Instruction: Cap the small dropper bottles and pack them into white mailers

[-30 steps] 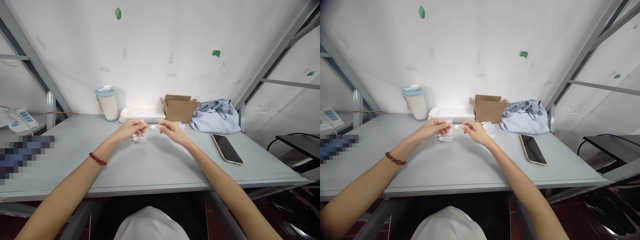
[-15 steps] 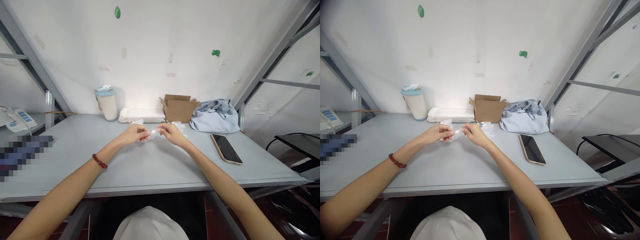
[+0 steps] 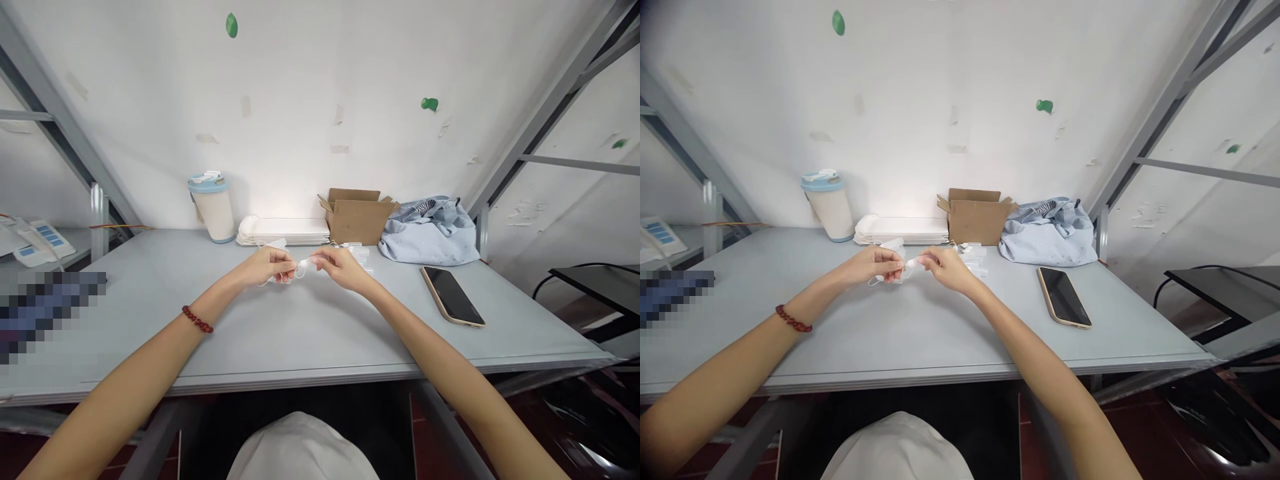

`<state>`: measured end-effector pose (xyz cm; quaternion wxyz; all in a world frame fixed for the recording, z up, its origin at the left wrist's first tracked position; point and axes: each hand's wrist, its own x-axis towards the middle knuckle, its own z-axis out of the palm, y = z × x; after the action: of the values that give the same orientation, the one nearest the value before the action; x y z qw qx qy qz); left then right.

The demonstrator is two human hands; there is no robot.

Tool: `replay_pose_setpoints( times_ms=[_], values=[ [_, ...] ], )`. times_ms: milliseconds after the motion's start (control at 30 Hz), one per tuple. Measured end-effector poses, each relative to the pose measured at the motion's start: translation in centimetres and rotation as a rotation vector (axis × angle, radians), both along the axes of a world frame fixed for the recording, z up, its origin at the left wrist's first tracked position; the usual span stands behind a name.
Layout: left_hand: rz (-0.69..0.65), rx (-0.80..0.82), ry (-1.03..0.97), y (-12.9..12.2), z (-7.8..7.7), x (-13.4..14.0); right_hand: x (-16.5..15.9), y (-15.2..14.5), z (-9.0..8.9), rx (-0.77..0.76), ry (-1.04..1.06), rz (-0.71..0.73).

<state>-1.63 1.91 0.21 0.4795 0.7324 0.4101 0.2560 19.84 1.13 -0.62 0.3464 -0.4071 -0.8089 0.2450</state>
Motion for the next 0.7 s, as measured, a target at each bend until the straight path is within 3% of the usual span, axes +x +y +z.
replay_pose_setpoints(
  times_ms=[233,700],
  values=[
    [0.080,-0.051,-0.049,0.58,0.13,-0.37,0.21,0.29,0.03,-0.008,0.033,-0.006],
    [0.024,0.018,0.010,0.49,0.34,-0.65,-0.17,-0.16,0.05,0.000,0.027,-0.009]
  ],
)
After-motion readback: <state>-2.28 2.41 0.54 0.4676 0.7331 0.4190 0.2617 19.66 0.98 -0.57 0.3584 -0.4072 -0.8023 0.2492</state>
